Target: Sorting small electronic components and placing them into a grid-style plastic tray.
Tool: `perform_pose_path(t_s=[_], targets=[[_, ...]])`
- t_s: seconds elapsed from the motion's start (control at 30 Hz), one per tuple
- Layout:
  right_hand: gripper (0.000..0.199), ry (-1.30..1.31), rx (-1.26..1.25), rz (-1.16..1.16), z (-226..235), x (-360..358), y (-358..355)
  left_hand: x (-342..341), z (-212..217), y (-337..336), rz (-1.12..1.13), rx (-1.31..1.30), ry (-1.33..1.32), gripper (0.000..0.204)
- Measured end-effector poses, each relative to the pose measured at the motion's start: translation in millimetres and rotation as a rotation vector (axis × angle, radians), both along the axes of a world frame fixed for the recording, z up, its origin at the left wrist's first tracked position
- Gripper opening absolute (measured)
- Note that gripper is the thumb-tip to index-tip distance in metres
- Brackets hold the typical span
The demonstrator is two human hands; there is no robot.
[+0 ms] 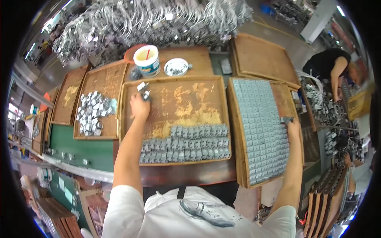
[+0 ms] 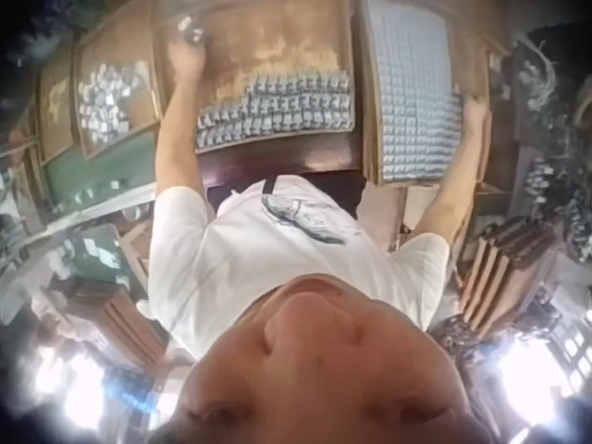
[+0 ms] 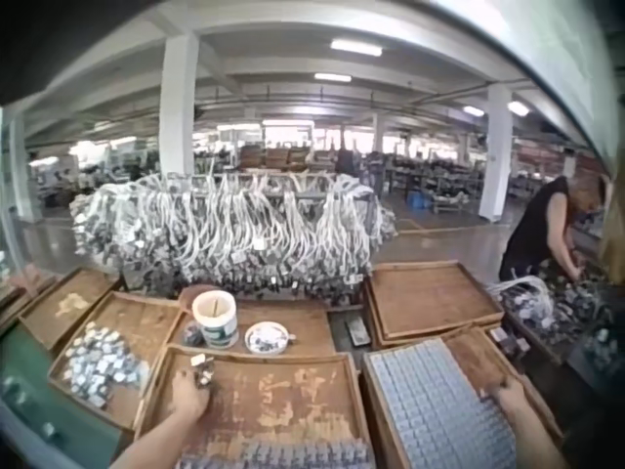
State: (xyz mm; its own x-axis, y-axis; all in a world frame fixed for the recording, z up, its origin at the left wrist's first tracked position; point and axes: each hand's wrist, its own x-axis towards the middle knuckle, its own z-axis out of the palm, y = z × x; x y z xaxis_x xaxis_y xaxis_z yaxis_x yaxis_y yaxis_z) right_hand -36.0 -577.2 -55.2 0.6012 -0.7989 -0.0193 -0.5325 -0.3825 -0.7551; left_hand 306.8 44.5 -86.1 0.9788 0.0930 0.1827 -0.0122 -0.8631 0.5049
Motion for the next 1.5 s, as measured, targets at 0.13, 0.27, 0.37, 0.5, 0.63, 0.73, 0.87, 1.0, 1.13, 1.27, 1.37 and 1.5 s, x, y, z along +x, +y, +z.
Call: perform_pose_path(t_s=[0.13, 0.27, 0.37, 0.5, 0.63, 0.73, 0.87, 1.0, 1.13, 1.27, 1.37, 1.5], targets=[[0.021, -0.669, 0.370, -0.103, 37.0, 9.6, 63.1, -28.8, 9.7, 11.8, -0.041, -0.187, -0.077, 0.031], [0.023, -0.693, 0.445, 0.010, 77.6, -2.8, 143.2, -79.4, 30.9, 10.9, -0.216, -0.732, 0.037, 0.025], [0.028, -0.693, 0.651, 0.135, 78.8, -4.1, 199.5, -126.6, 52.4, -0.9, -0.340, -0.986, 0.109, 0.026], [0.028, -0.538, 0.619, 0.286, 58.8, -0.3, 281.0, -186.6, 69.5, -18.7, -0.428, -1.142, 0.316, 0.030], [0.030, -0.504, 0.720, 0.348, 56.0, 9.2, 342.4, -227.1, 76.5, -31.3, -0.548, -1.273, 0.498, 0.040], [0.029, -0.567, 0.762, 0.502, 84.2, 9.1, 380.7, -245.3, 97.7, -34.3, -0.704, -1.220, 0.407, 0.037], [0.027, -0.200, 0.397, 0.722, 110.9, -6.8, 390.3, -249.9, 122.9, -29.0, -0.888, -1.100, 0.361, 0.037], [0.028, -0.190, -0.157, 0.793, 117.2, -10.7, 396.3, -258.0, 127.1, -22.7, -0.938, -1.046, 0.373, 0.037], [0.029, -0.273, -0.291, 0.869, 124.4, -17.8, 402.2, -267.2, 127.6, -18.3, -0.984, -1.028, 0.405, 0.037], [0.026, -0.299, -0.328, 0.797, 128.2, -23.6, 403.9, -271.3, 129.4, -20.8, -1.001, -1.003, 0.407, 0.036], [0.026, -0.257, -0.330, 0.830, 132.4, -23.7, 405.4, -272.8, 131.9, -22.6, -1.019, -0.965, 0.406, 0.035], [0.026, -0.241, -0.304, 0.871, 134.1, -22.3, 400.7, -274.5, 123.3, -25.1, -0.998, -1.048, 0.446, 0.035]])
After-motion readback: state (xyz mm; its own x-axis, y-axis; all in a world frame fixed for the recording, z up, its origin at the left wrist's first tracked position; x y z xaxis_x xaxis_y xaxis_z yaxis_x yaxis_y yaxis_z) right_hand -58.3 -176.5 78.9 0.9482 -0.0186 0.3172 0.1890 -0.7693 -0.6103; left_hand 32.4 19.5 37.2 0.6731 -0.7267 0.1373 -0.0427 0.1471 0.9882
